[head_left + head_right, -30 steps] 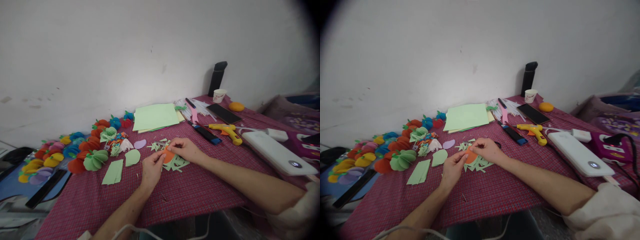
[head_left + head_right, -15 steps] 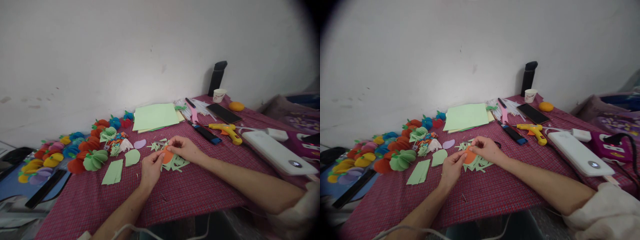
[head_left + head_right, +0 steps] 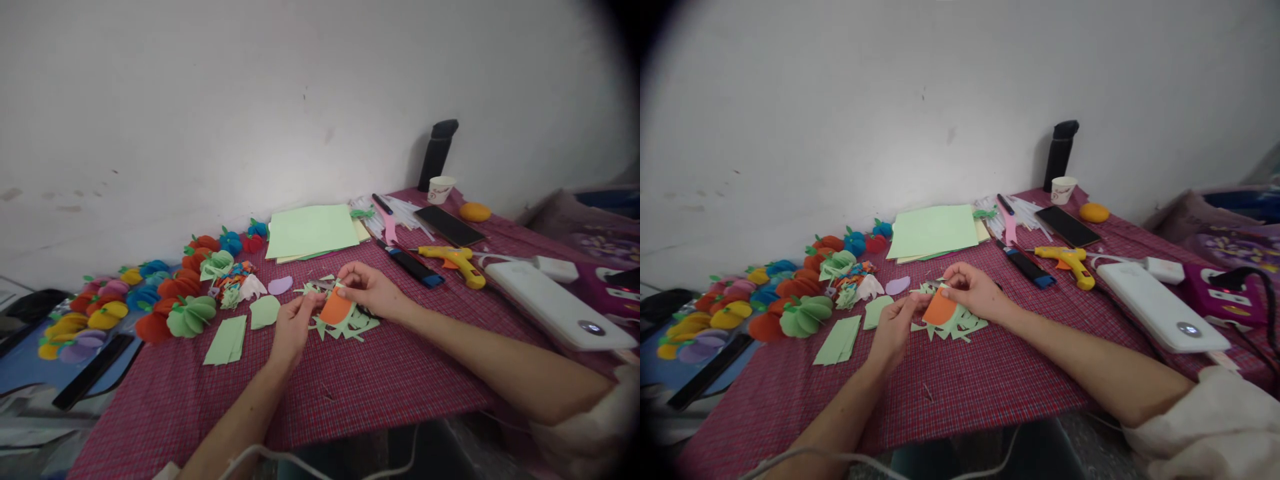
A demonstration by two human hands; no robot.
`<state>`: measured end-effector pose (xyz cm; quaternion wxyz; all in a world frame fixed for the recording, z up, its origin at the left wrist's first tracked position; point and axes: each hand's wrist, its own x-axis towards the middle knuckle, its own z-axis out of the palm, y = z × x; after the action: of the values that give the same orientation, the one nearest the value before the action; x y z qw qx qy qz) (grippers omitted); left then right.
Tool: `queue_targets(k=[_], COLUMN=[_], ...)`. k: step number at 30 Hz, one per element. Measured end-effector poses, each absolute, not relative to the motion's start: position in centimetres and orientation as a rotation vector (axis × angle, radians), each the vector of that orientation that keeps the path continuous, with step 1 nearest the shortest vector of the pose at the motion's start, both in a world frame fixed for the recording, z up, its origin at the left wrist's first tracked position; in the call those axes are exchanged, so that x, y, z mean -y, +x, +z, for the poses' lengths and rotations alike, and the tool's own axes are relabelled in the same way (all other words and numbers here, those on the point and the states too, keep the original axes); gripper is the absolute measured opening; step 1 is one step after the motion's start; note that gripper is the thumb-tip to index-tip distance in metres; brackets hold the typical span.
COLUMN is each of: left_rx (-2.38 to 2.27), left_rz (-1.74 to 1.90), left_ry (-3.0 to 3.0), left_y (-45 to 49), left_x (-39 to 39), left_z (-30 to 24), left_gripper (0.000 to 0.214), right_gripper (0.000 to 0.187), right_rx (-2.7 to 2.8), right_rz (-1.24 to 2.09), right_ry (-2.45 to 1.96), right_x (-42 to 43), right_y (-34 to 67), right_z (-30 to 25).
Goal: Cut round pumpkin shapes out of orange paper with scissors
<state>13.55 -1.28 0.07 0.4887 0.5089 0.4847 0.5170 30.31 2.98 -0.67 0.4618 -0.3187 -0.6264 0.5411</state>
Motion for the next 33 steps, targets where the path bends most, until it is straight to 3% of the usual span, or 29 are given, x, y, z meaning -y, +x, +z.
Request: queue_targets(k=[12, 27, 33], left_rx=[-1.028, -1.098, -1.177], left_rz=[0.709, 0.713, 0.873], left_ry=[1.522, 1.807, 1.762], left_y=[11.8, 12.4, 12.5], left_x=[0.7, 0.7, 0.7], left_z=[1.2, 0.8, 0.0], left_gripper=[0.034, 0.035, 0.038], right_gripper=[0.024, 0.020, 0.024], right_rx=[1.677, 1.777, 1.686], right_rz=[1.515, 1.418, 1.385], right_ry=[-0.692, -0.730, -0.714], right_x=[-2.6, -1.6, -1.7], right_y=[30.8, 30.3, 30.1], right_z=[0.4, 1.0, 0.6])
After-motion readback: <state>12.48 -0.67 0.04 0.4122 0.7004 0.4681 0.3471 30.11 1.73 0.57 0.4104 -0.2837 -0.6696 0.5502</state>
